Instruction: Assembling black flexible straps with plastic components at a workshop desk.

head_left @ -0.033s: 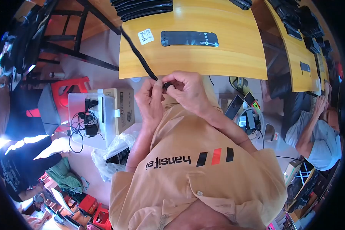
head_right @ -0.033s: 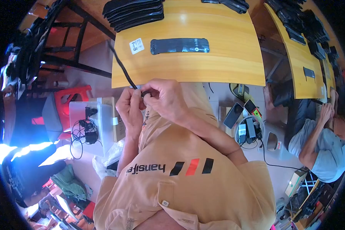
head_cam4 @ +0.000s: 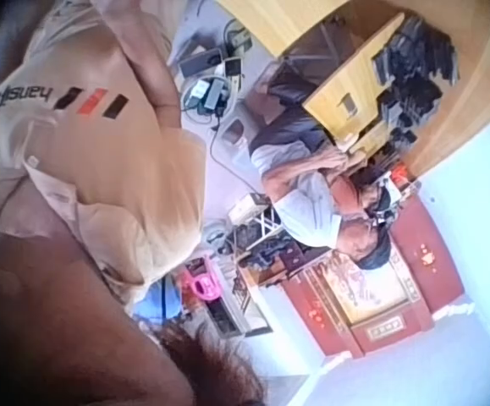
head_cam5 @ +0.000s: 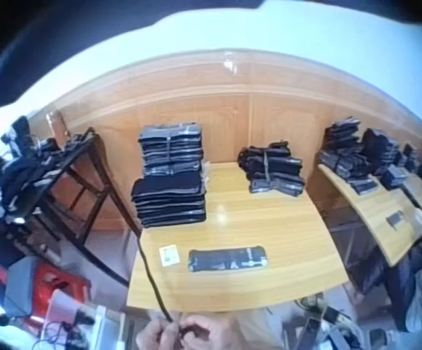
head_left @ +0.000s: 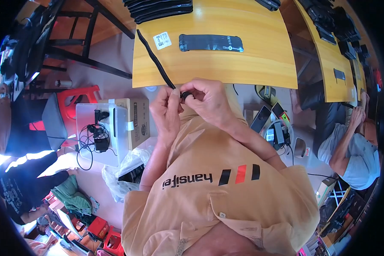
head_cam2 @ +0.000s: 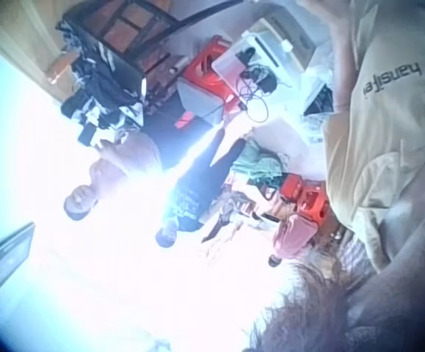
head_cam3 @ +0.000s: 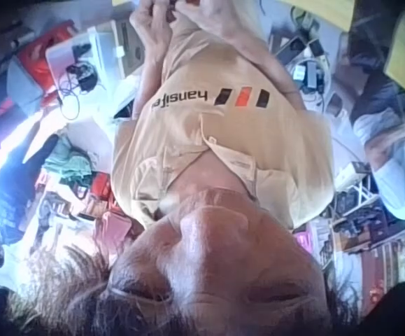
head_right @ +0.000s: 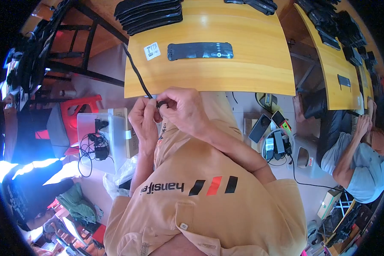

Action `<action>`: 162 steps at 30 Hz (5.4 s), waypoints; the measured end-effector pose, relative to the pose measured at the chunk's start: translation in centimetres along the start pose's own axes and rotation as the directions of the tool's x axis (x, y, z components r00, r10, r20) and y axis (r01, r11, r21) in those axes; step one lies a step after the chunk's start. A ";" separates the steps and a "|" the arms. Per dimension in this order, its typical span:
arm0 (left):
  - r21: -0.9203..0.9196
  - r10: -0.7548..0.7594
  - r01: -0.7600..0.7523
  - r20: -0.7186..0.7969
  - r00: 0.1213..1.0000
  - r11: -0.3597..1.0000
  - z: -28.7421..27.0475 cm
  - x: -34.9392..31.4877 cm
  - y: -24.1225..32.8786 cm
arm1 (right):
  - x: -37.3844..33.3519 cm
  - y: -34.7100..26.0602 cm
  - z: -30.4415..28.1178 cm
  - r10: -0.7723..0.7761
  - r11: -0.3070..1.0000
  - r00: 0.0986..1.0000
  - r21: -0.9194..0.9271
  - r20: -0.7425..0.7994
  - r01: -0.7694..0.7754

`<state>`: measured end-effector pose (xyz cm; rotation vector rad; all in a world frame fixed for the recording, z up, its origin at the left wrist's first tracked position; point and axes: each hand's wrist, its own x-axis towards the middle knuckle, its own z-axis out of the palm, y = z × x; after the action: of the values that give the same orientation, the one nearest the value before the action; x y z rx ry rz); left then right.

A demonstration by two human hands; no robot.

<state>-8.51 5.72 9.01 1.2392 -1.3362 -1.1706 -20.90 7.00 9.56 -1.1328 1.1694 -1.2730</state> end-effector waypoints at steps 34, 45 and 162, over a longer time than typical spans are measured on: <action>-0.204 -0.039 0.084 0.214 0.976 0.975 -1.4 1.5 0.5 | 1.3 -1.1 -0.9 0.047 0.983 0.990 0.172 0.132 -0.070; -0.144 -0.100 0.150 0.305 0.947 0.978 -2.2 1.3 1.8 | 2.2 -1.6 -2.9 0.057 0.976 0.872 -0.211 0.487 0.054; 0.104 -0.225 0.202 0.302 0.926 0.974 3.4 14.9 -8.7 | 5.2 9.0 -16.5 0.061 0.986 0.793 -0.085 -0.606 -0.141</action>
<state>-11.73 -9.28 0.44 1.3152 -1.5117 -1.5356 -36.74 2.35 -0.76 -0.7424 1.7802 -1.5475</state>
